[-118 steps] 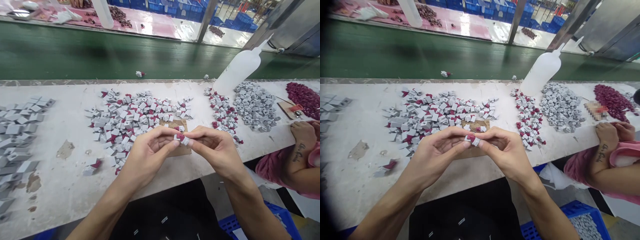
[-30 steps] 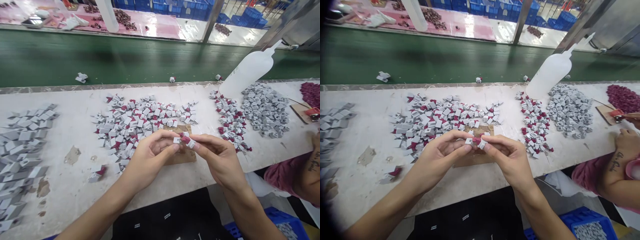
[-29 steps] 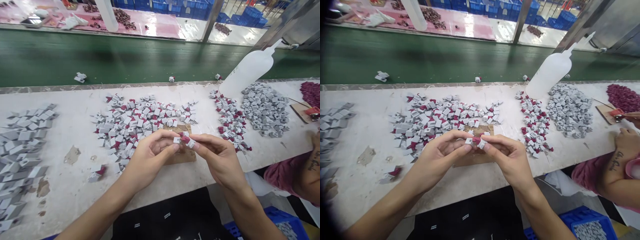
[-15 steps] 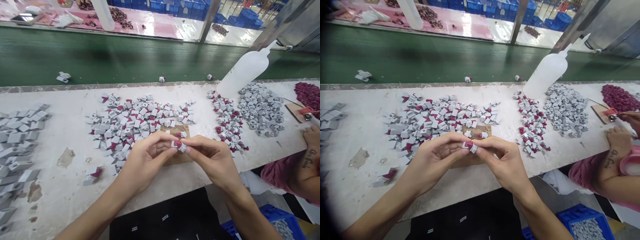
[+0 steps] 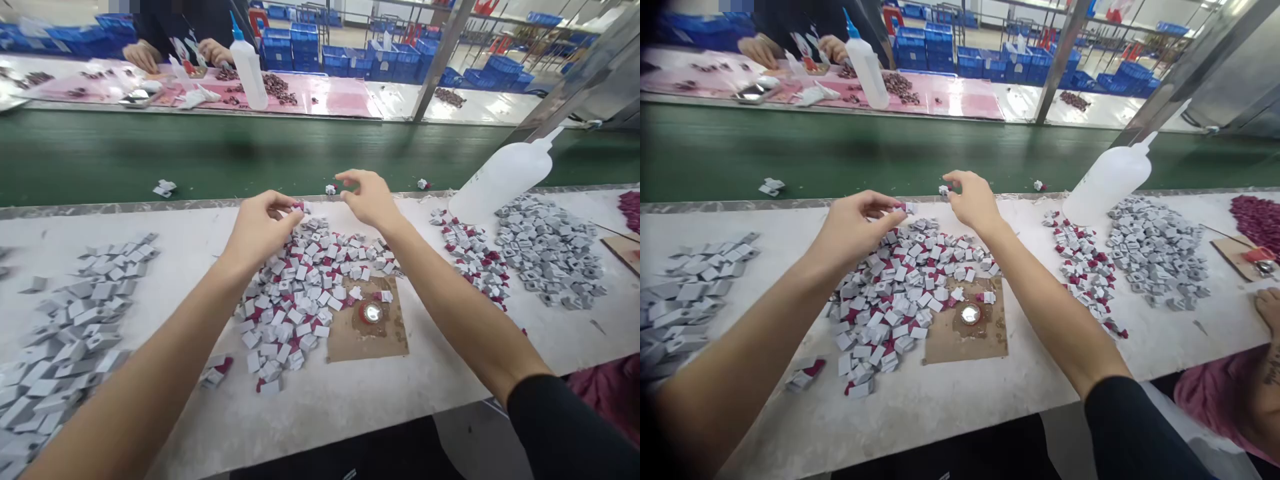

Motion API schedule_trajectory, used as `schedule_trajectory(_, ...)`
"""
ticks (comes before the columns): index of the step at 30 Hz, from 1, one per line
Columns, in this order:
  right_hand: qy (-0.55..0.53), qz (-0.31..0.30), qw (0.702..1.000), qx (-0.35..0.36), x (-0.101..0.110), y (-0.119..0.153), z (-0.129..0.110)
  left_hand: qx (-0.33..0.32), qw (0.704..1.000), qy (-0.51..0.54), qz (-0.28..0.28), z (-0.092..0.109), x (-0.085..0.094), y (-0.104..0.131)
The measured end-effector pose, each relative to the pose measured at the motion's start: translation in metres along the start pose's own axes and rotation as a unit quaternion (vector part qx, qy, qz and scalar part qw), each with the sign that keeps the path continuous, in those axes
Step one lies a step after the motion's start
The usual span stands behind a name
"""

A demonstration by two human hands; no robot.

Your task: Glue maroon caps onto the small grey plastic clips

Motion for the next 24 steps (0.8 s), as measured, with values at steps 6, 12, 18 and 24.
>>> schedule_trajectory(6,0.025,-0.042,0.999,0.010,-0.045,-0.075,-0.011,0.085,0.993,-0.076,0.014,-0.024,-0.011,-0.089)
schedule_trajectory(12,-0.009,-0.028,0.999,0.017,-0.006,-0.005,-0.016,0.122,0.984,-0.128,-0.008,-0.037,-0.023,-0.115)
schedule_trajectory(18,-0.070,0.019,0.997,-0.025,0.051,0.138,0.036,0.060,0.973,-0.221,0.024,-0.043,0.027,-0.057)
schedule_trajectory(24,-0.151,0.068,0.959,-0.230,0.060,0.271,0.120,0.092,0.942,-0.322,0.040,-0.092,0.115,0.032)
Point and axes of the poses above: each hand's wrist, its own y-axis away from the middle knuckle, its own x-axis out of the back of the hand, z = x × y, the point moved 8 cm from there along -y, towards the middle knuckle, and after that the axes turned 2 degrees about y, right-handed, at the moved point
